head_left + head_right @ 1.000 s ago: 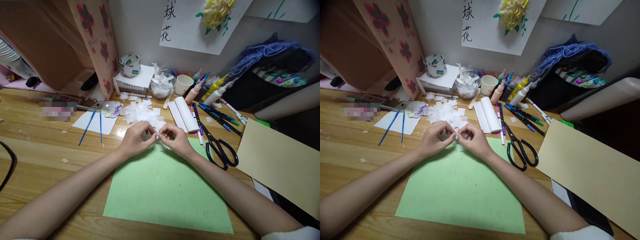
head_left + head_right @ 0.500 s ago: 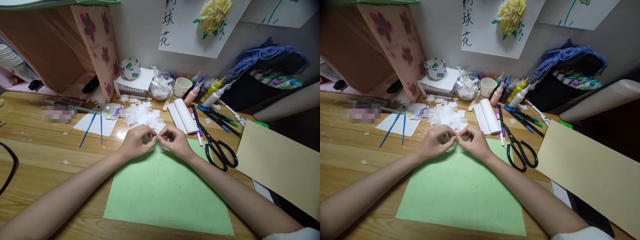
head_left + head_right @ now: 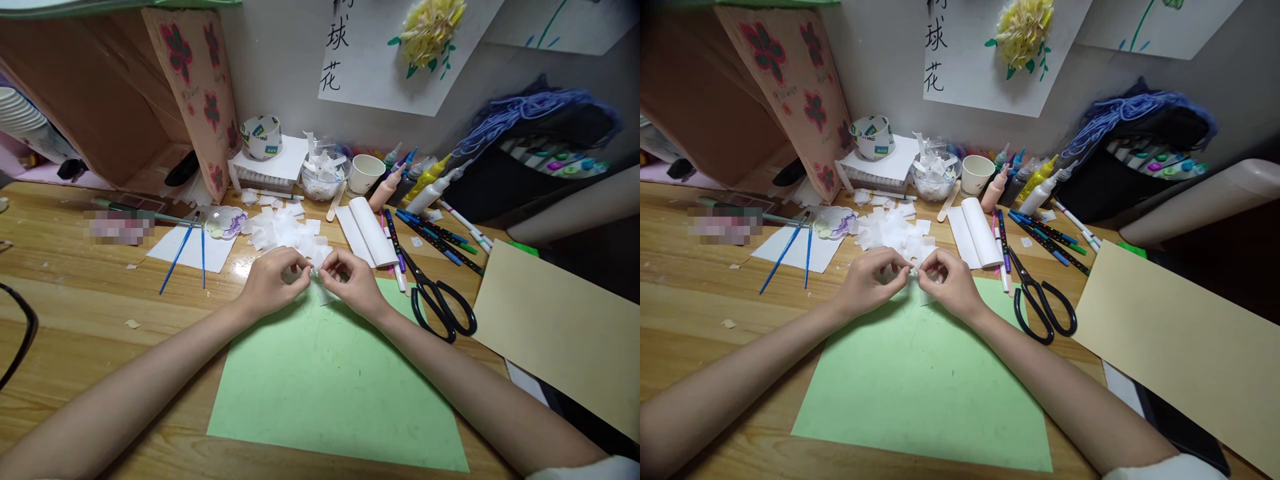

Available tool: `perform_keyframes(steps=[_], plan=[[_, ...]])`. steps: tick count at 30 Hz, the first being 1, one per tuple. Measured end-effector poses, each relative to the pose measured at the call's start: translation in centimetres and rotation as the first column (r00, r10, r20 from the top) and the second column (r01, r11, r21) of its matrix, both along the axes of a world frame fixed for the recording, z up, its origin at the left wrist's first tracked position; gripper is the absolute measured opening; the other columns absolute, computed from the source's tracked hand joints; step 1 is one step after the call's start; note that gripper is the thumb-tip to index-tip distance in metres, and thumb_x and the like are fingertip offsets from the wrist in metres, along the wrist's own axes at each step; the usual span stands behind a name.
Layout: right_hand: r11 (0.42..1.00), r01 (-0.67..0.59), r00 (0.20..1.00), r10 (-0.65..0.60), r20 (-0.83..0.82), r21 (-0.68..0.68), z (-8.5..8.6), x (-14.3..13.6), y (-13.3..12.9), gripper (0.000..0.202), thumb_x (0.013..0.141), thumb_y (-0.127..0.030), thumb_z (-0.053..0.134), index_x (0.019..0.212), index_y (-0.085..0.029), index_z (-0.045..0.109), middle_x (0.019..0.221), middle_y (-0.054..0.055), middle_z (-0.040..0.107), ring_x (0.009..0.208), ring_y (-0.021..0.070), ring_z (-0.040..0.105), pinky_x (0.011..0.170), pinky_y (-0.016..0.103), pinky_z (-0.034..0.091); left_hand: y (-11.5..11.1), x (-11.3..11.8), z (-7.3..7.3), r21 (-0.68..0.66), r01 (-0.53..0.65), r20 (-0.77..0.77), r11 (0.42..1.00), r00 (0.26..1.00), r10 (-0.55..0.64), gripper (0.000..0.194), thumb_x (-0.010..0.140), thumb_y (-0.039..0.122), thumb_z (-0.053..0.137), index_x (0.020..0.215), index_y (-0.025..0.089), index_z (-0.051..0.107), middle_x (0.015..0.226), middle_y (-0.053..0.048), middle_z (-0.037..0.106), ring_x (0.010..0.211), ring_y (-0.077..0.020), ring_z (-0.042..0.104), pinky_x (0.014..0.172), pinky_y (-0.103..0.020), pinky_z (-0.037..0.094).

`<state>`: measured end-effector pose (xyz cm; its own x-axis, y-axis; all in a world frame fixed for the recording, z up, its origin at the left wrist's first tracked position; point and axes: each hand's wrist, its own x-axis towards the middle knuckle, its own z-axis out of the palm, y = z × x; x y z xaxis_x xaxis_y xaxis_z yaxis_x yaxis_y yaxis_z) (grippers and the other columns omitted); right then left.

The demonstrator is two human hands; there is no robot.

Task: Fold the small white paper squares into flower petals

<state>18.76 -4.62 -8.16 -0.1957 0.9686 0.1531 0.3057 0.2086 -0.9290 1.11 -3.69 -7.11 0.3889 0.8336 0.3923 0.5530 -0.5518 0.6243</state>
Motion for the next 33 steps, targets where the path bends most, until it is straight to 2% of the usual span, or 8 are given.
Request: perform_keyframes(steps=[3, 10, 27, 33], plan=[[1.0, 0.008, 1.0, -0.008, -0.003, -0.008, -0.11, 0.04, 0.03, 0.006, 0.075, -0.021, 0.059, 0.072, -0.018, 0.055, 0.07, 0.0, 0.056, 0.06, 0.0106, 0.045, 0.055, 0.024, 0.037, -0.01, 0.0, 0.17, -0.017, -0.017, 0.013, 1.0, 1.0, 0.017, 0.009, 0.078, 0.019, 0.055, 0.071, 0.017, 0.059, 0.064, 0.0, 0.058, 0.06, -0.0109, 0.049, 0.058, -0.024, 0.037], [0.999, -0.036, 0.998, 0.035, 0.048, 0.02, 0.32, -0.15, -0.17, 0.006, 0.075, -0.019, 0.059, 0.07, -0.018, 0.055, 0.069, 0.0, 0.057, 0.062, 0.0113, 0.046, 0.056, 0.025, 0.037, -0.11, -0.05, 0.15, -0.048, 0.063, -0.01, 0.997, 0.998, -0.064, 0.005, 0.078, 0.02, 0.057, 0.079, 0.017, 0.061, 0.072, 0.0, 0.061, 0.066, -0.0113, 0.052, 0.062, -0.024, 0.039], [0.999, 0.033, 0.999, -0.033, -0.014, -0.031, -0.12, 0.04, 0.03, 0.007, 0.077, -0.022, 0.057, 0.073, -0.019, 0.052, 0.069, -0.002, 0.051, 0.06, 0.0107, 0.044, 0.055, 0.025, 0.036, 0.03, 0.08, 0.18, -0.048, -0.099, 0.056, 0.994, 0.993, 0.101, 0.01, 0.073, 0.014, 0.055, 0.066, 0.017, 0.049, 0.063, 0.003, 0.053, 0.059, -0.0098, 0.045, 0.056, -0.023, 0.035], [0.998, 0.037, 0.996, -0.041, -0.082, -0.041, -0.16, 0.09, 0.02, 0.011, 0.08, -0.029, 0.057, 0.083, -0.02, 0.052, 0.077, 0.0, 0.053, 0.066, 0.0121, 0.048, 0.057, 0.025, 0.039, 0.12, 0.07, 0.17, -0.045, -0.096, 0.068, 0.994, 0.993, 0.099, 0.011, 0.073, 0.014, 0.055, 0.065, 0.018, 0.048, 0.063, 0.003, 0.052, 0.058, -0.0099, 0.045, 0.056, -0.023, 0.035]])
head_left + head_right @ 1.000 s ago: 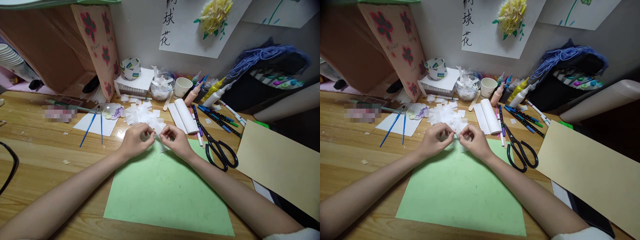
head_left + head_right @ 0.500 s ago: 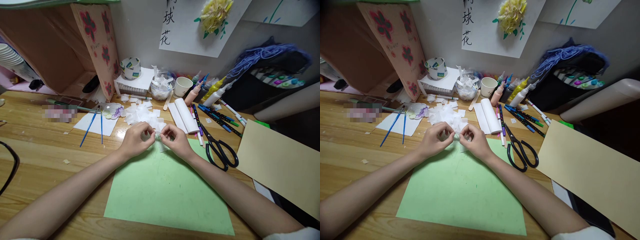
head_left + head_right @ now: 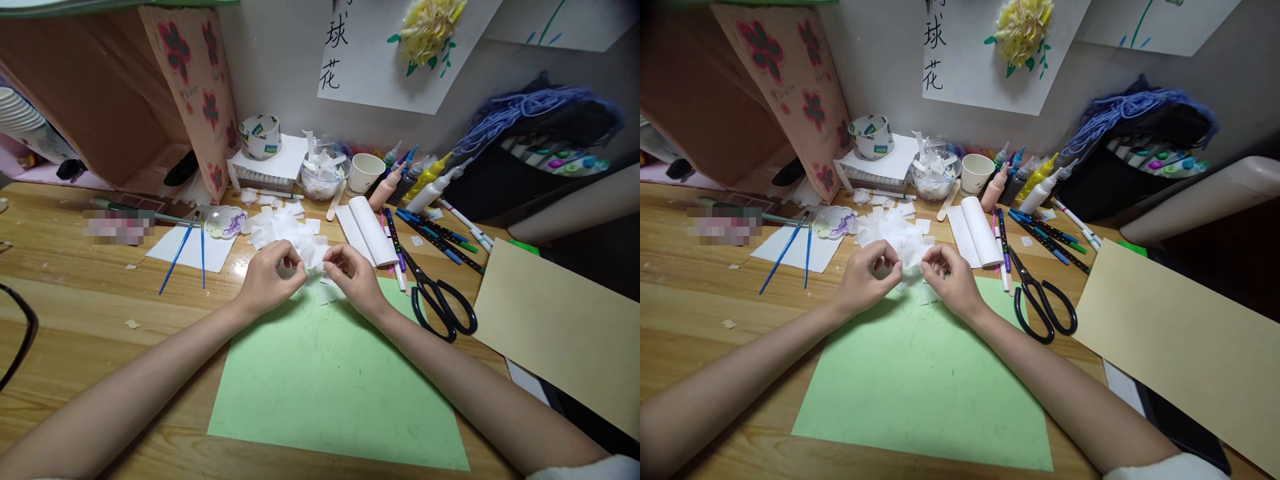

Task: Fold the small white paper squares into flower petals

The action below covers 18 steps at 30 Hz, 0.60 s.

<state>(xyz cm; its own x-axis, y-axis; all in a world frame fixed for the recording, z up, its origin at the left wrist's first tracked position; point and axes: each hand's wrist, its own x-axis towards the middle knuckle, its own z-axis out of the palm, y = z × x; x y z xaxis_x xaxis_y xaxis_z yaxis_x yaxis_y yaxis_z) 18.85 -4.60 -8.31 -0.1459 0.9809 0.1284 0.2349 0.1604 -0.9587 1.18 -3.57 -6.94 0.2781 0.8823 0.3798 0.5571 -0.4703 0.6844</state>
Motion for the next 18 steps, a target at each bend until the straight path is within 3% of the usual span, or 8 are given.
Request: perform_keyframes(steps=[3, 7, 12, 15, 18], plan=[[1.0, -0.005, 1.0, 0.005, 0.027, -0.012, 0.08, -0.06, -0.18, 0.022, 0.077, -0.036, 0.063, 0.085, -0.02, 0.05, 0.074, -0.001, 0.051, 0.064, 0.0119, 0.046, 0.056, 0.024, 0.037, -0.08, -0.01, 0.0, 0.018, 0.04, -0.028, 0.999, 0.999, -0.039, 0.011, 0.074, 0.015, 0.055, 0.065, 0.018, 0.048, 0.063, 0.002, 0.05, 0.06, -0.0105, 0.045, 0.057, -0.024, 0.035], [0.998, -0.046, 0.979, 0.038, 0.201, 0.031, 0.47, -0.24, -0.4, 0.026, 0.077, -0.038, 0.063, 0.073, -0.02, 0.045, 0.066, -0.002, 0.046, 0.061, 0.0121, 0.043, 0.056, 0.026, 0.034, -0.24, -0.06, -0.1, 0.062, 0.143, -0.097, 0.988, 0.986, -0.136, 0.009, 0.075, 0.016, 0.054, 0.068, 0.018, 0.048, 0.065, 0.001, 0.052, 0.065, -0.012, 0.047, 0.061, -0.025, 0.036], [0.988, -0.083, 0.936, 0.033, 0.35, 0.128, 0.62, -0.45, -0.6, 0.026, 0.084, -0.03, 0.053, 0.065, -0.021, 0.037, 0.064, -0.001, 0.044, 0.063, 0.0136, 0.043, 0.057, 0.027, 0.033, -0.26, -0.14, -0.23, 0.067, 0.17, -0.141, 0.983, 0.977, -0.159, 0.007, 0.077, 0.018, 0.052, 0.07, 0.018, 0.048, 0.068, 0.0, 0.055, 0.067, -0.0133, 0.049, 0.061, -0.026, 0.036], [0.984, -0.027, 0.943, -0.034, 0.331, 0.177, 0.46, -0.53, -0.77, 0.017, 0.082, -0.027, 0.055, 0.075, -0.021, 0.04, 0.074, 0.0, 0.048, 0.067, 0.0144, 0.045, 0.06, 0.028, 0.036, -0.24, -0.15, -0.23, 0.059, 0.166, -0.126, 0.984, 0.979, -0.158, 0.007, 0.077, 0.019, 0.052, 0.07, 0.018, 0.048, 0.068, 0.0, 0.055, 0.066, -0.0132, 0.049, 0.061, -0.026, 0.037], [0.975, 0.002, 0.953, -0.069, 0.294, 0.22, 0.51, -0.55, -0.86, 0.021, 0.079, -0.028, 0.059, 0.091, -0.022, 0.043, 0.087, 0.003, 0.049, 0.074, 0.0158, 0.047, 0.064, 0.029, 0.039, -0.26, -0.13, -0.21, 0.062, 0.177, -0.112, 0.982, 0.979, -0.17, 0.007, 0.077, 0.018, 0.053, 0.071, 0.018, 0.049, 0.068, 0.0, 0.055, 0.066, -0.0127, 0.049, 0.062, -0.026, 0.037]])
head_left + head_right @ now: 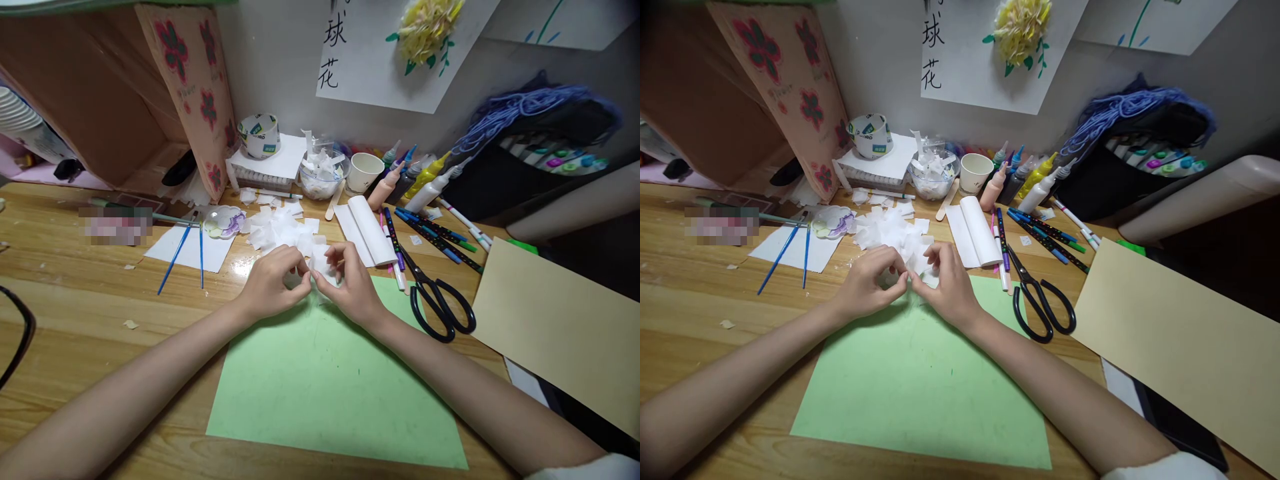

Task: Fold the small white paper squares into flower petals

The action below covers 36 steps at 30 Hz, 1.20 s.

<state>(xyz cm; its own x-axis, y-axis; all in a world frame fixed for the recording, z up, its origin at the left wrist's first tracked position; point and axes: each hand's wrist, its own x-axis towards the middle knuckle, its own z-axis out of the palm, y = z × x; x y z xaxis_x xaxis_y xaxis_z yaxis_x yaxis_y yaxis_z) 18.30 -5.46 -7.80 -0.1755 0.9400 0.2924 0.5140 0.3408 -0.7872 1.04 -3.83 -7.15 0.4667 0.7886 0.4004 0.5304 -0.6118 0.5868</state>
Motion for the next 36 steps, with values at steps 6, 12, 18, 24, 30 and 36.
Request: perform_keyframes(steps=[6, 12, 18, 24, 30, 36], plan=[[0.994, -0.105, 0.991, 0.105, 0.083, -0.007, 0.4, 0.1, 0.2, 0.011, 0.086, -0.021, 0.049, 0.075, -0.021, 0.045, 0.077, 0.002, 0.048, 0.076, 0.0169, 0.047, 0.067, 0.029, 0.037, 0.0, 0.0, 0.1, -0.001, 0.014, -0.005, 1.0, 1.0, -0.014, 0.008, 0.076, 0.017, 0.054, 0.07, 0.018, 0.048, 0.067, 0.001, 0.053, 0.066, -0.0127, 0.048, 0.061, -0.026, 0.036], [0.996, -0.01, 0.999, 0.007, -0.037, -0.087, -0.2, 0.3, 0.3, 0.012, 0.088, -0.025, 0.045, 0.077, -0.021, 0.045, 0.077, 0.001, 0.049, 0.072, 0.0158, 0.047, 0.064, 0.028, 0.037, 0.1, 0.1, 0.2, -0.039, -0.032, 0.009, 0.999, 0.999, 0.032, 0.01, 0.074, 0.015, 0.053, 0.068, 0.018, 0.045, 0.065, 0.002, 0.05, 0.064, -0.0119, 0.047, 0.06, -0.025, 0.035], [0.982, 0.021, 0.987, -0.051, -0.153, -0.189, -0.5, 0.5, 0.5, 0.013, 0.087, -0.027, 0.046, 0.076, -0.02, 0.044, 0.071, -0.002, 0.045, 0.062, 0.0122, 0.043, 0.057, 0.025, 0.034, 0.2, 0.2, 0.3, -0.08, -0.126, 0.054, 0.989, 0.99, 0.131, 0.011, 0.069, 0.013, 0.053, 0.065, 0.018, 0.044, 0.063, 0.002, 0.051, 0.061, -0.0109, 0.045, 0.058, -0.024, 0.034], [0.975, 0.094, 0.976, -0.13, -0.175, -0.2, -0.5, 0.4, 0.6, 0.015, 0.085, -0.025, 0.048, 0.071, -0.019, 0.045, 0.067, -0.004, 0.043, 0.061, 0.0117, 0.041, 0.057, 0.025, 0.032, 0.2, 0.2, 0.0, -0.146, -0.347, 0.071, 0.926, 0.93, 0.36, 0.011, 0.07, 0.016, 0.054, 0.063, 0.018, 0.045, 0.062, 0.003, 0.051, 0.059, -0.0102, 0.046, 0.056, -0.023, 0.034], [0.967, 0.106, 0.94, -0.175, -0.294, -0.233, -1.1, 0.4, 0.9, 0.015, 0.088, -0.035, 0.047, 0.092, -0.02, 0.048, 0.07, -0.003, 0.048, 0.065, 0.0127, 0.046, 0.06, 0.026, 0.036, 0.8, -0.2, -0.5, -0.173, -0.521, 0.048, 0.836, 0.843, 0.536, 0.011, 0.082, 0.026, 0.05, 0.076, 0.019, 0.055, 0.07, 0.001, 0.056, 0.065, -0.0129, 0.049, 0.061, -0.026, 0.037], [0.983, 0.03, 0.949, -0.085, -0.304, -0.182, -1.0, 0.3, 0.5, 0.03, 0.089, -0.027, 0.047, 0.117, -0.022, 0.04, 0.073, -0.003, 0.053, 0.067, 0.0133, 0.051, 0.062, 0.027, 0.039, 1.0, -0.2, -0.9, 0.044, -0.566, -0.073, 0.823, 0.82, 0.567, 0.029, 0.072, 0.027, 0.062, 0.096, 0.017, 0.05, 0.097, -0.007, 0.052, 0.093, -0.0233, 0.047, 0.082, -0.037, 0.041]])
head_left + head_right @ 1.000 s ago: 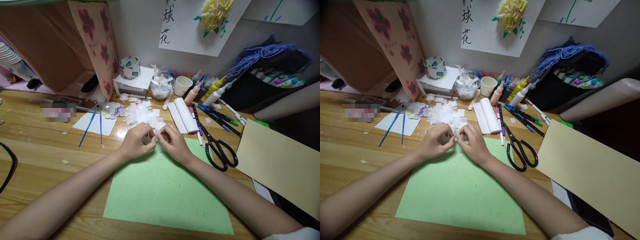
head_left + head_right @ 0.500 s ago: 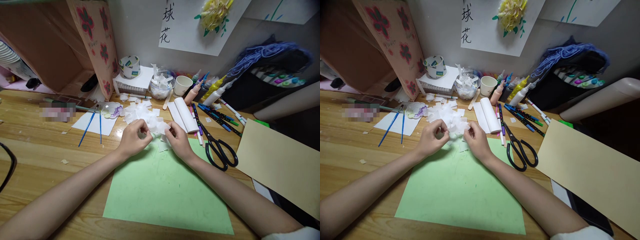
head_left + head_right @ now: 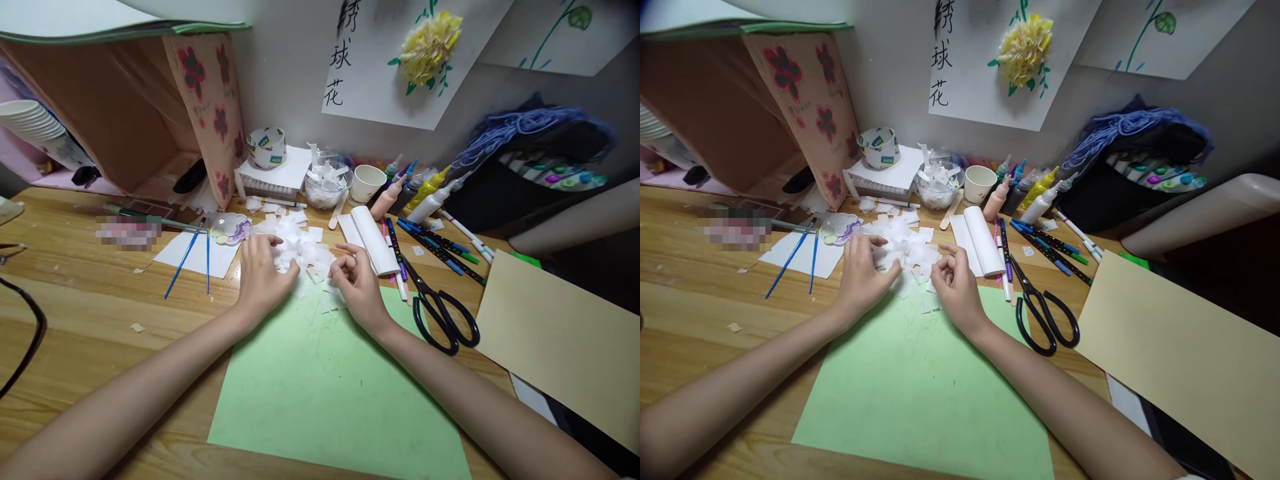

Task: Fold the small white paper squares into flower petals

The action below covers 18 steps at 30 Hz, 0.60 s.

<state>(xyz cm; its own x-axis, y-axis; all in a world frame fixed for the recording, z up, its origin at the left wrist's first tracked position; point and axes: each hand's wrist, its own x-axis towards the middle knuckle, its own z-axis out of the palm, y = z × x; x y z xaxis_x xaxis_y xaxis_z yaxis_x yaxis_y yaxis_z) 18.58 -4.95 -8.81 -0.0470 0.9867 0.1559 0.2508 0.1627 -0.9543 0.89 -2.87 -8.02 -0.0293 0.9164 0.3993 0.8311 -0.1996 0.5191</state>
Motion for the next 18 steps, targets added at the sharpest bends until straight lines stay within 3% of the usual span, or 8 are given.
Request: perform_keyframes(steps=[2, 5, 8, 11, 14, 16, 18], plan=[[0.998, -0.055, 0.995, 0.053, 0.086, 0.022, 0.36, -0.06, -0.23, 0.018, 0.088, -0.024, 0.047, 0.106, -0.021, 0.05, 0.078, -0.001, 0.056, 0.07, 0.0138, 0.052, 0.064, 0.027, 0.04, -0.09, 0.08, -0.21, -0.035, 0.011, -0.08, 0.999, 0.997, -0.014, 0.039, 0.068, 0.034, 0.065, 0.098, 0.016, 0.048, 0.1, -0.009, 0.051, 0.096, -0.0268, 0.046, 0.084, -0.041, 0.041], [0.99, -0.134, 0.963, 0.12, 0.24, 0.044, 0.79, -0.18, -0.37, 0.014, 0.089, -0.021, 0.045, 0.087, -0.02, 0.058, 0.082, 0.003, 0.061, 0.08, 0.0162, 0.055, 0.072, 0.03, 0.042, -0.14, 0.04, -0.47, -0.111, 0.068, -0.117, 0.992, 0.99, -0.081, 0.029, 0.075, 0.03, 0.058, 0.098, 0.017, 0.048, 0.098, -0.01, 0.053, 0.096, -0.0274, 0.048, 0.082, -0.043, 0.042], [0.991, -0.112, 0.964, 0.092, 0.251, 0.068, 0.75, -0.26, -0.28, 0.019, 0.089, -0.017, 0.041, 0.102, -0.02, 0.056, 0.096, 0.005, 0.063, 0.096, 0.018, 0.056, 0.085, 0.033, 0.042, 0.05, -0.18, -0.54, -0.111, 0.119, 0.01, 0.987, 0.993, -0.119, 0.017, 0.082, 0.015, 0.045, 0.099, 0.017, 0.048, 0.098, -0.009, 0.054, 0.095, -0.0234, 0.051, 0.082, -0.04, 0.044], [0.994, -0.004, 0.985, -0.015, 0.172, 0.108, 0.45, -0.21, -0.2, 0.024, 0.09, -0.015, 0.038, 0.11, -0.021, 0.049, 0.113, 0.007, 0.057, 0.107, 0.018, 0.053, 0.091, 0.034, 0.041, 0.31, -0.37, -0.41, -0.044, 0.128, 0.193, 0.991, 0.974, -0.117, 0.018, 0.087, 0.012, 0.035, 0.099, 0.018, 0.047, 0.099, -0.008, 0.054, 0.096, -0.0201, 0.052, 0.085, -0.037, 0.045], [0.996, 0.037, 0.989, -0.048, 0.139, 0.081, 0.37, -0.15, -0.31, 0.018, 0.09, -0.017, 0.036, 0.102, -0.021, 0.05, 0.101, 0.006, 0.06, 0.095, 0.0177, 0.056, 0.082, 0.033, 0.045, 0.34, -0.37, -0.2, 0.039, 0.076, 0.285, 0.996, 0.955, -0.084, 0.021, 0.087, 0.012, 0.036, 0.105, 0.019, 0.045, 0.107, -0.009, 0.05, 0.103, -0.0199, 0.05, 0.089, -0.038, 0.044], [1.0, -0.025, 0.983, 0.021, 0.182, 0.017, 0.48, -0.17, -0.4, 0.017, 0.091, -0.019, 0.035, 0.093, -0.021, 0.052, 0.083, 0.003, 0.061, 0.081, 0.0174, 0.058, 0.074, 0.033, 0.045, 0.19, -0.25, -0.06, 0.073, 0.055, 0.245, 0.996, 0.967, -0.071, 0.03, 0.083, 0.015, 0.045, 0.113, 0.018, 0.042, 0.115, -0.012, 0.045, 0.113, -0.0227, 0.044, 0.096, -0.041, 0.04], [0.997, -0.078, 0.97, 0.075, 0.23, 0.005, 0.59, -0.22, -0.43, 0.019, 0.091, -0.018, 0.035, 0.09, -0.021, 0.054, 0.078, 0.002, 0.061, 0.08, 0.0179, 0.058, 0.075, 0.033, 0.044, -0.06, -0.08, 0.1, 0.064, 0.087, 0.139, 0.994, 0.986, -0.095, 0.047, 0.078, 0.022, 0.056, 0.122, 0.018, 0.04, 0.123, -0.013, 0.039, 0.122, -0.0269, 0.035, 0.102, -0.046, 0.033]])
